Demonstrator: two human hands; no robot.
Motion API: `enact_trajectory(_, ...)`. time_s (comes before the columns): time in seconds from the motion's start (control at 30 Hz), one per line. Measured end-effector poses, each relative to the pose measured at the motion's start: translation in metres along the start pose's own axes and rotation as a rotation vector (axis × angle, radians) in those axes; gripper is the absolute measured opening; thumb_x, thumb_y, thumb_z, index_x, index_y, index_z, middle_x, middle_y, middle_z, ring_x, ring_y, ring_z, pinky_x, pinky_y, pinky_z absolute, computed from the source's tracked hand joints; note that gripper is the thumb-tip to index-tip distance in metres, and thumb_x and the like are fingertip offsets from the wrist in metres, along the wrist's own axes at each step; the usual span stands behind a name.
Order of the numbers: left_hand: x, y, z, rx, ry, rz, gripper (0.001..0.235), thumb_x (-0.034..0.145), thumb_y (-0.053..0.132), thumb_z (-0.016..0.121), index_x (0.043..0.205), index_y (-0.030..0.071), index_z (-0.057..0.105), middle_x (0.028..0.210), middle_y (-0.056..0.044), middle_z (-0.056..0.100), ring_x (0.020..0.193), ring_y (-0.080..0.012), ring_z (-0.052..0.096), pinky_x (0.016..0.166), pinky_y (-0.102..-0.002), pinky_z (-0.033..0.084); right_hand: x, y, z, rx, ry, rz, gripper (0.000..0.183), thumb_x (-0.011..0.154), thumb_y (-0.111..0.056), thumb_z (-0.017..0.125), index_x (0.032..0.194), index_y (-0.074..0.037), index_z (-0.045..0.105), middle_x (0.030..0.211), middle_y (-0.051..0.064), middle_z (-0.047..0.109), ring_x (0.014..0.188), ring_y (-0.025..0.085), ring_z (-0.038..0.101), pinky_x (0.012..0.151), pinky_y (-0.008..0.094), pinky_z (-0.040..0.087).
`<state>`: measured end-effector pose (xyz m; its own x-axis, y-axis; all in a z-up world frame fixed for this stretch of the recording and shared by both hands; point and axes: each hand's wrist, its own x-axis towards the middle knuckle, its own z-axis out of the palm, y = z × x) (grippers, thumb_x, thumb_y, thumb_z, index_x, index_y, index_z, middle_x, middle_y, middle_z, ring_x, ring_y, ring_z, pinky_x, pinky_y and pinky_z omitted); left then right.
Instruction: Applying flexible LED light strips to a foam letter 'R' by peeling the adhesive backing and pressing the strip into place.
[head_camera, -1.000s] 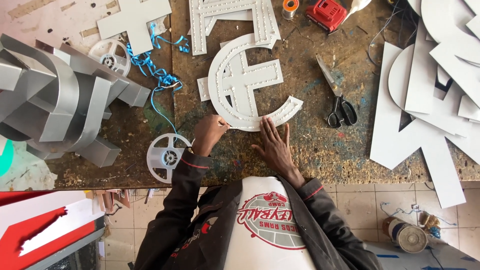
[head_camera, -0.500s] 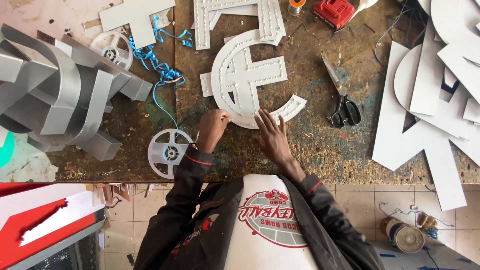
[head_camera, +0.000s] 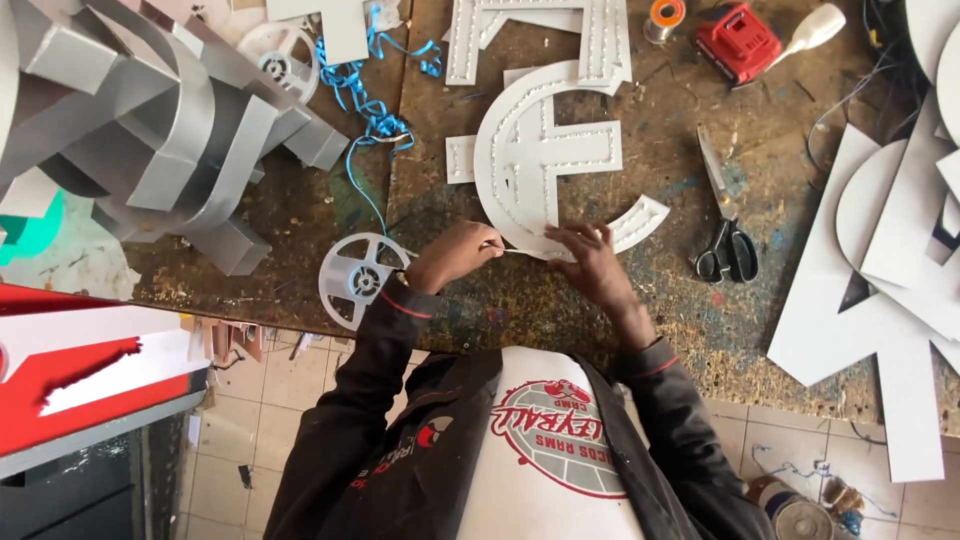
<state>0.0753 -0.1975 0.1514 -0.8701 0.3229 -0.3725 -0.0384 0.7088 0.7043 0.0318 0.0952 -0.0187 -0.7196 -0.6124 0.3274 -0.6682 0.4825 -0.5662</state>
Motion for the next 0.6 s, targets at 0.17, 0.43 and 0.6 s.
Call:
enact_trajectory(0.17, 0.034, -0.052, 0.044, 0.133, -0.017, 0.014, 0.022, 0.115, 0.024, 0.070, 0.128, 0.012, 0.082, 0.112, -0.019, 0.081, 0.100, -0.0423, 0.081, 0.089, -0.059, 0.065, -0.004, -0.006, -0.047, 0.011, -0.044, -0.054, 0.053, 0.093, -0.045, 0.087, 0.139, -0.020, 0.077, 0.132, 0.003, 0.085, 0.133, 0.024, 0.073, 0.128, 0.056, 0.035)
enact_trajectory(0.43, 0.036, -0.031, 0.058, 0.000, -0.178, 0.079, 0.043, 0.119, 0.030, 0.066, 0.153, 0.003, 0.068, 0.097, -0.018, 0.084, 0.062, -0.0255, 0.068, 0.061, -0.047, 0.053, 0.016, -0.030, -0.114, -0.099, -0.455, 0.008, 0.028, 0.096, -0.024, 0.088, 0.123, -0.020, 0.081, 0.134, 0.000, 0.086, 0.142, 0.019, 0.071, 0.143, 0.058, 0.021)
enact_trajectory(0.6, 0.039, 0.003, 0.079, -0.097, -0.221, 0.083, 0.034, 0.119, 0.024, 0.062, 0.139, -0.004, 0.066, 0.095, -0.019, 0.083, 0.078, -0.0329, 0.078, 0.071, -0.050, 0.062, 0.020, 0.018, -0.130, -0.216, -0.459, -0.148, 0.050, 0.088, -0.018, 0.089, 0.137, -0.022, 0.078, 0.136, -0.004, 0.086, 0.147, 0.017, 0.068, 0.142, 0.057, 0.023)
